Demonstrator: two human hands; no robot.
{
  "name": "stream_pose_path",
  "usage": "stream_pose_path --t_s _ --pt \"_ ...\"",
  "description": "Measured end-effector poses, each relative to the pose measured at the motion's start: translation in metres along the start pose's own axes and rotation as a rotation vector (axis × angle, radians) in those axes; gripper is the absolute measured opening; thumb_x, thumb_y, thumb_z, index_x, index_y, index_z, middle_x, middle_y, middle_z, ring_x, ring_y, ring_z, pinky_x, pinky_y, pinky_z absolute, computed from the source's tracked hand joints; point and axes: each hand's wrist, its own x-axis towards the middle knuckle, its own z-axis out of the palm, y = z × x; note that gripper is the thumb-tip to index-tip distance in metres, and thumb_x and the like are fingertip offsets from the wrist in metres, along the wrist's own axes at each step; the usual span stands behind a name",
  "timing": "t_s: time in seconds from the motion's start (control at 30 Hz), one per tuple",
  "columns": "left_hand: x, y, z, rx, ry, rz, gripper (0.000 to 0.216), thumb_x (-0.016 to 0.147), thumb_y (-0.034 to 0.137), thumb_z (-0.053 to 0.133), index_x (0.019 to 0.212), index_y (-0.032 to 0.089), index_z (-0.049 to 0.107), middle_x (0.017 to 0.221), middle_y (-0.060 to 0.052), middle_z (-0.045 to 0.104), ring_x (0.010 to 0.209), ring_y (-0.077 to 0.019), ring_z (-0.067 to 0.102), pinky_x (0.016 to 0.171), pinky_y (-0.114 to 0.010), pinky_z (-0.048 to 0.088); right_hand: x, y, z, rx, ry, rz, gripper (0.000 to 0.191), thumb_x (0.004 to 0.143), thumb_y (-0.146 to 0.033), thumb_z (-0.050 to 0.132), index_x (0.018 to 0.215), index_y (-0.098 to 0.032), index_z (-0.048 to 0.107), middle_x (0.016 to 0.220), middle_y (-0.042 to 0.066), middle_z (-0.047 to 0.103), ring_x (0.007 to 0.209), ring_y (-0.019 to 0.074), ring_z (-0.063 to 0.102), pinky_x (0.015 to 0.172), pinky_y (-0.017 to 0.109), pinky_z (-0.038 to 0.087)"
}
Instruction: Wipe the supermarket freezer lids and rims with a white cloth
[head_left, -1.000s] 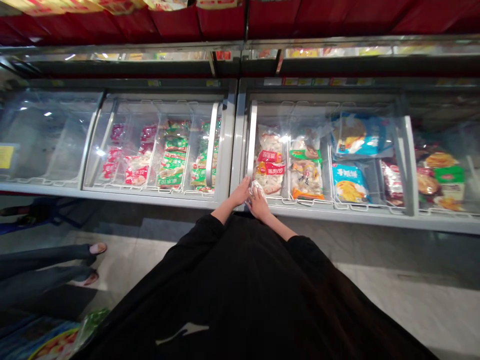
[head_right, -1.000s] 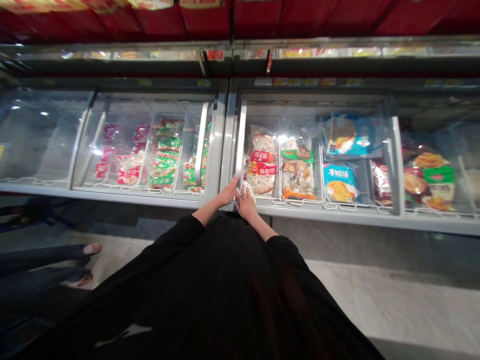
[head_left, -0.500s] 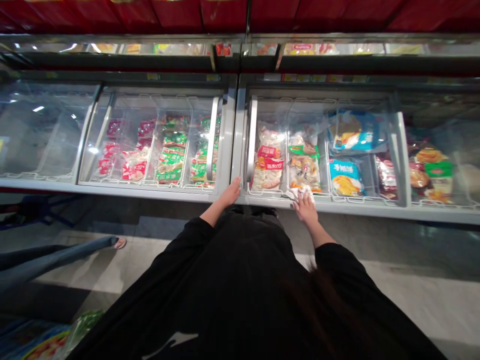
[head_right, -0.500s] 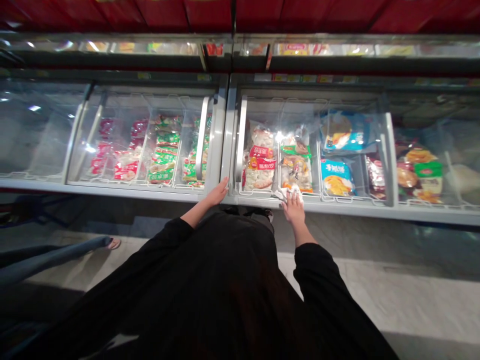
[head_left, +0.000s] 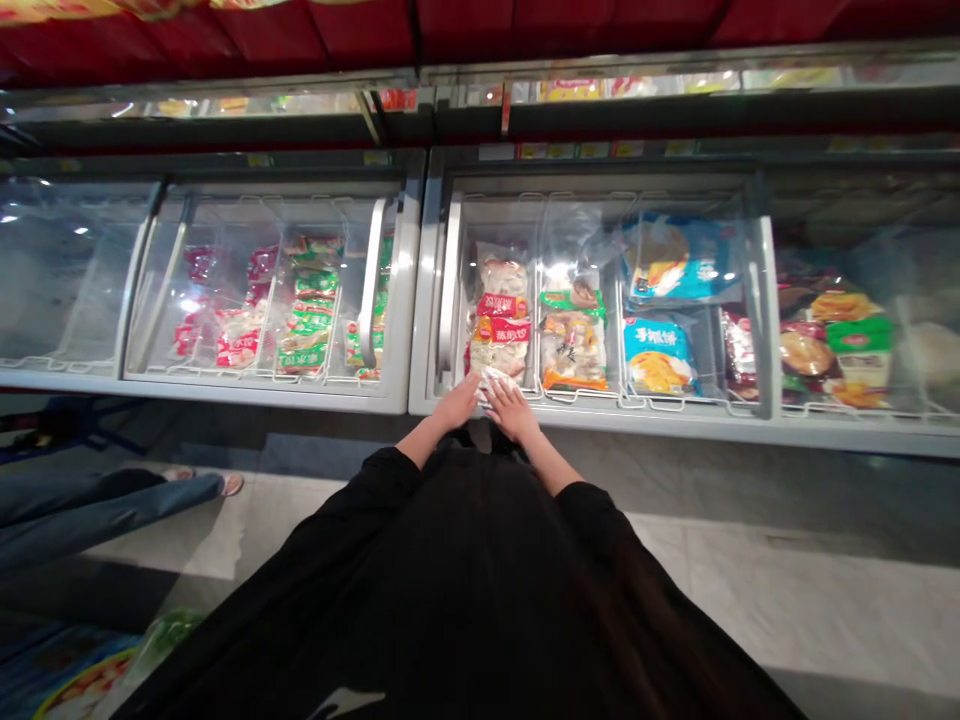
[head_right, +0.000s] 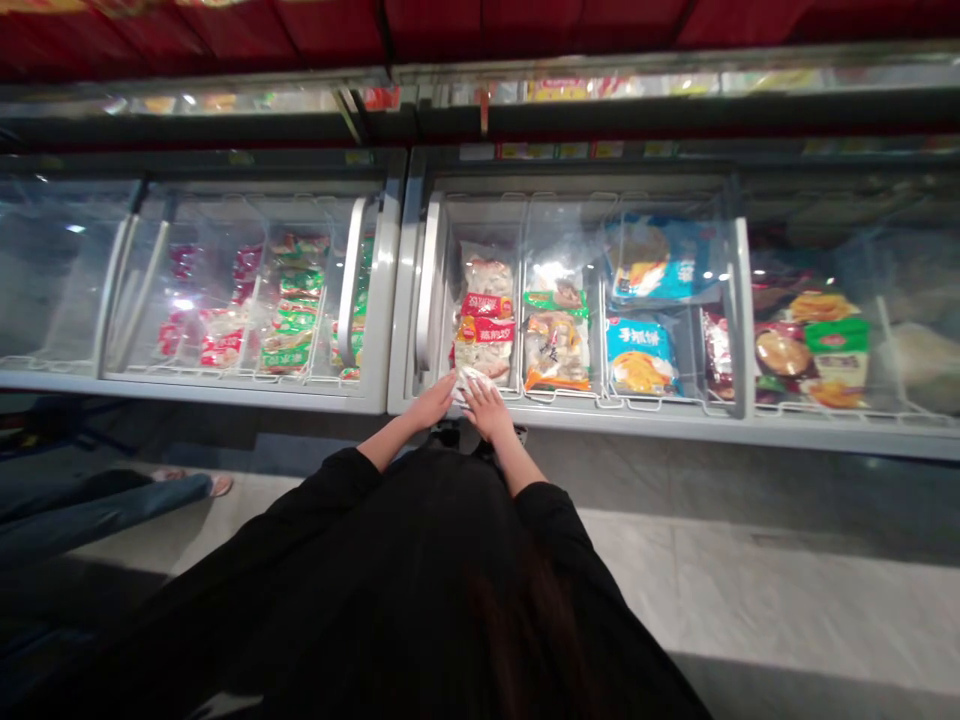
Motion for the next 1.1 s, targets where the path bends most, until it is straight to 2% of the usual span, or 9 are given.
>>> stream_pose_path --t_s 0.27,0.4,0.47,0.53,0.67,0.73,0.8,0.9,1.1 --pt "0.040 0.057 0.048 0.042 0.007 -0.017 0.071 0.096 0.019 0.044 0.166 0.014 0.032 0.175 -0.013 0.032 0.165 -0.0227 0.023 0.135 -0.046 0.024 -0.119 0.187 -0.033 -0.020 0.026 0.420 0.068 0.109 -0.047 0.026 0.169 -0.016 0.030 0.180 0.012 0.016 0.167 0.0281 0.012 0.133 0.054 0.019" --pt "0.059 0.081 0.062 0.059 0.045 -0.041 0.073 0.095 0.017 0.046 0.166 0.012 0.031 0.176 -0.013 0.028 0.165 -0.0240 0.020 0.136 -0.046 0.021 -0.149 0.243 -0.042 -0.018 0.035 0.614 0.073 0.109 -0.050 0.018 0.171 -0.011 0.021 0.180 0.017 0.011 0.167 0.0322 0.011 0.131 0.058 0.022" --pt "0.065 0.089 0.067 0.066 0.069 -0.065 0.073 0.095 0.017 0.046 0.167 0.012 0.030 0.177 -0.013 0.027 0.166 -0.0250 0.019 0.136 -0.046 0.020 -0.143 0.242 -0.039 -0.013 0.040 0.658 0.076 0.109 -0.053 0.017 0.172 -0.011 0.017 0.180 0.018 0.008 0.167 0.0351 0.009 0.130 0.062 0.021" --pt "0.068 0.093 0.071 0.073 0.096 -0.100 0.074 0.096 0.017 0.045 0.167 0.011 0.028 0.177 -0.014 0.025 0.166 -0.0263 0.018 0.136 -0.047 0.020 -0.124 0.221 -0.033 0.003 0.030 0.578 0.076 0.108 -0.055 0.019 0.172 -0.014 0.018 0.180 0.015 0.008 0.167 0.0368 0.006 0.130 0.065 0.018" --pt "0.064 0.096 0.076 0.085 0.149 -0.153 0.075 0.097 0.016 0.045 0.169 0.015 0.024 0.178 -0.012 0.022 0.166 -0.0259 0.016 0.136 -0.049 0.022 -0.078 0.138 -0.020 0.055 -0.022 0.159 0.067 0.109 -0.053 0.027 0.170 -0.026 0.031 0.181 0.005 0.013 0.167 0.0345 0.008 0.132 0.064 0.010" --pt "0.057 0.095 0.076 0.095 0.163 -0.162 0.075 0.097 0.016 0.045 0.169 0.018 0.025 0.178 -0.010 0.024 0.166 -0.0255 0.016 0.136 -0.049 0.023 -0.063 0.100 -0.017 0.073 -0.041 0.055 0.063 0.109 -0.053 0.028 0.167 -0.031 0.037 0.180 -0.001 0.017 0.167 0.0296 0.012 0.134 0.059 0.011" --pt "0.049 0.093 0.075 0.105 0.164 -0.159 0.076 0.095 0.015 0.045 0.169 0.020 0.026 0.177 -0.009 0.028 0.166 -0.0256 0.018 0.135 -0.050 0.025 -0.057 0.081 -0.016 0.087 -0.053 0.012 0.061 0.109 -0.053 0.029 0.165 -0.032 0.040 0.179 -0.004 0.021 0.166 0.0256 0.015 0.135 0.053 0.013" --pt "0.043 0.091 0.074 0.115 0.149 -0.131 0.080 0.092 0.011 0.045 0.169 0.018 0.023 0.176 -0.011 0.029 0.166 -0.0248 0.019 0.134 -0.050 0.027 -0.065 0.094 -0.020 0.099 -0.057 0.048 0.060 0.109 -0.051 0.030 0.166 -0.033 0.039 0.178 -0.005 0.023 0.166 0.0224 0.017 0.135 0.047 0.014" --pt "0.058 0.106 0.081 0.105 0.110 -0.049 0.082 0.091 0.010 0.043 0.169 0.012 0.020 0.178 -0.014 0.024 0.166 -0.0245 0.018 0.136 -0.047 0.023 -0.143 0.207 -0.042 0.107 -0.073 0.513 0.071 0.107 -0.049 0.019 0.171 -0.019 0.024 0.181 0.009 0.011 0.167 0.0304 0.009 0.133 0.059 0.018"
